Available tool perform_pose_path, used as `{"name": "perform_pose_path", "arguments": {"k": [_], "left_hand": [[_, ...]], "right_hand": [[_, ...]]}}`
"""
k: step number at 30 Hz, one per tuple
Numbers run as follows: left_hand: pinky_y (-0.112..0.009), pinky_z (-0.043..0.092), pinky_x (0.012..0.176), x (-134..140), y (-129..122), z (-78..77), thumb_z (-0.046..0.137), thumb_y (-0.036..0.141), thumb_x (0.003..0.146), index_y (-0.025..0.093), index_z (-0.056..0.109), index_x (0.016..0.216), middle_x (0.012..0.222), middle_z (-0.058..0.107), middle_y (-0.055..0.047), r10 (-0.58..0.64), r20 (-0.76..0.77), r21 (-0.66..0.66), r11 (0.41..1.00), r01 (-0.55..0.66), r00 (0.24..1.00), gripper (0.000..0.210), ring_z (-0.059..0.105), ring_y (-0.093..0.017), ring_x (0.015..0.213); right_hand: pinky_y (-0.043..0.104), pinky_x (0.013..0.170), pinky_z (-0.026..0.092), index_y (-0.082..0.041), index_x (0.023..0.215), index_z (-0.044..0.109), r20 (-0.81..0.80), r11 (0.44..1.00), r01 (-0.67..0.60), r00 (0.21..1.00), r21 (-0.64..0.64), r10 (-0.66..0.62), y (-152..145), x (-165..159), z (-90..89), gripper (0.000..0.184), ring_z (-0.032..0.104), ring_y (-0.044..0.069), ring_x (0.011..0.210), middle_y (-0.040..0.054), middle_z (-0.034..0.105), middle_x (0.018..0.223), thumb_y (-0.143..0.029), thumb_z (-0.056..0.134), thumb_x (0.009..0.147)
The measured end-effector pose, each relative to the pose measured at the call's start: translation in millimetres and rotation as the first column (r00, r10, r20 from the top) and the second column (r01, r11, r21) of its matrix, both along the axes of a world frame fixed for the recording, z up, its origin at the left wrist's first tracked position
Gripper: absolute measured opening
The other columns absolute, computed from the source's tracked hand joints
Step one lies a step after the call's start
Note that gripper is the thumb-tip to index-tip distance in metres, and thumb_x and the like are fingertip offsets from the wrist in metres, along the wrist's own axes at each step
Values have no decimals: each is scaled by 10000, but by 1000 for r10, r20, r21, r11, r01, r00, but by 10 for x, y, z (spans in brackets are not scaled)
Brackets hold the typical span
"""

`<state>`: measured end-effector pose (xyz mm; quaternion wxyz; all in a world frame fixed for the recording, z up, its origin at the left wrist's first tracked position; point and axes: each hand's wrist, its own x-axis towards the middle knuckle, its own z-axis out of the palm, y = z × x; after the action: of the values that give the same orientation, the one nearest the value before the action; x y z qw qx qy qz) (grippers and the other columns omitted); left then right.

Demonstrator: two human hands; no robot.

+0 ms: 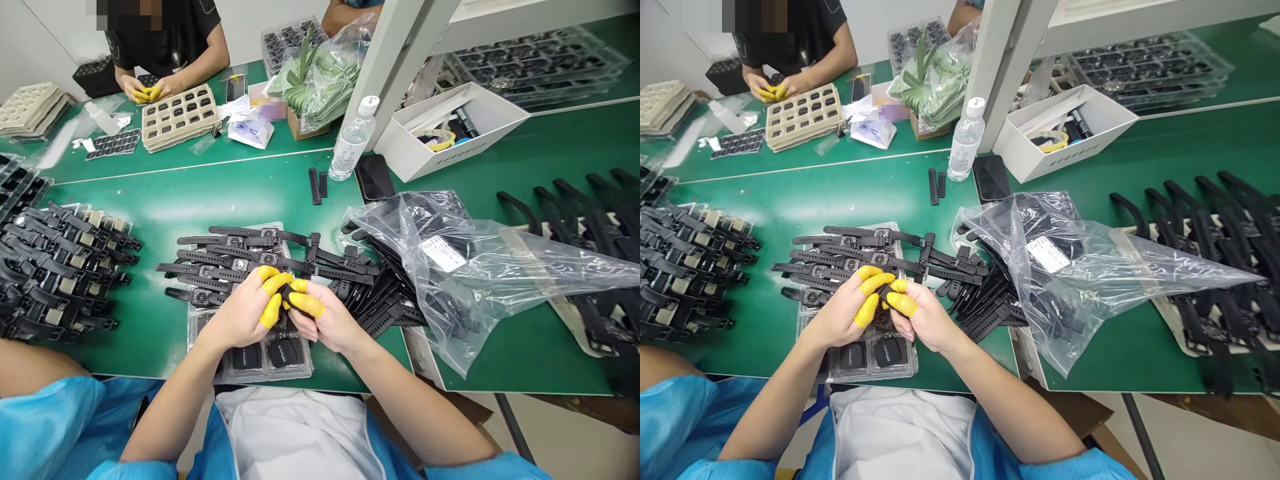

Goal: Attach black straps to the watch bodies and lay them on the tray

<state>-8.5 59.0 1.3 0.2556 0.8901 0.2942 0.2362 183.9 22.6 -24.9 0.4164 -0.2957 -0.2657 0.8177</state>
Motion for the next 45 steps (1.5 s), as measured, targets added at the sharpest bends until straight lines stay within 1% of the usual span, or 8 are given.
{"name": "perform_pose_path", "arguments": {"k": [6,11,17,21,28,35,39,45], "left_hand": [[-430,555,1044,15,11,-5,444,200,1065,221,396,1546,1317,593,-147,27,99,-66,998,-21,995,484,604,-248,1208],[-424,534,1075,-3,12,12,420,167,1073,253,387,1573,1349,558,-142,-7,50,-64,998,10,999,509,573,-244,1263],[-456,551,1002,28,-30,7,402,190,1045,176,431,1521,1240,577,-156,31,42,15,999,-32,999,477,567,-267,1154],[-434,574,907,67,-46,-1,461,200,989,138,543,1387,1138,595,-150,117,-96,108,988,-107,988,411,566,-272,1053],[-438,587,878,54,-52,58,376,200,1020,101,583,1291,1110,623,-166,101,-184,157,985,-72,978,355,571,-282,1041],[-418,586,937,-12,-22,47,382,184,1034,153,529,1358,1161,639,-141,3,-14,-2,1000,-3,1000,357,611,-250,1073],[-400,585,955,3,-5,-8,486,225,1041,186,498,1414,1242,666,-136,89,67,-51,995,-85,994,375,658,-236,1114],[-330,586,823,85,-22,-29,709,300,968,203,675,995,974,721,-56,222,395,-150,973,-175,892,107,687,-182,917]], "right_hand": [[163,347,311,-210,902,565,-80,999,54,995,-5,-54,14,34,20,295,340,64,335,-101,520,449,-454,731,912],[146,330,274,-210,835,544,-159,998,-6,987,-64,-4,35,79,48,323,307,53,341,-108,476,448,-441,764,892],[138,333,255,-206,819,533,-74,996,-19,997,-87,12,44,75,54,388,283,40,333,-113,468,427,-487,798,862],[137,330,249,-206,836,528,-24,995,-50,999,-88,48,62,69,67,445,278,37,332,-119,470,428,-548,813,834],[156,327,260,-211,864,524,65,996,-83,994,-24,85,44,88,29,483,280,46,316,-105,512,426,-635,756,860],[167,339,256,-189,936,559,154,992,-99,984,83,86,26,80,10,471,338,57,306,-82,564,447,-639,696,910],[169,339,299,-211,949,533,97,997,-22,995,80,15,30,72,-8,423,344,65,307,-93,563,461,-610,673,935],[169,334,294,-208,948,543,6,994,-103,995,46,103,10,77,24,410,361,57,331,-109,498,536,-586,699,914]]}}
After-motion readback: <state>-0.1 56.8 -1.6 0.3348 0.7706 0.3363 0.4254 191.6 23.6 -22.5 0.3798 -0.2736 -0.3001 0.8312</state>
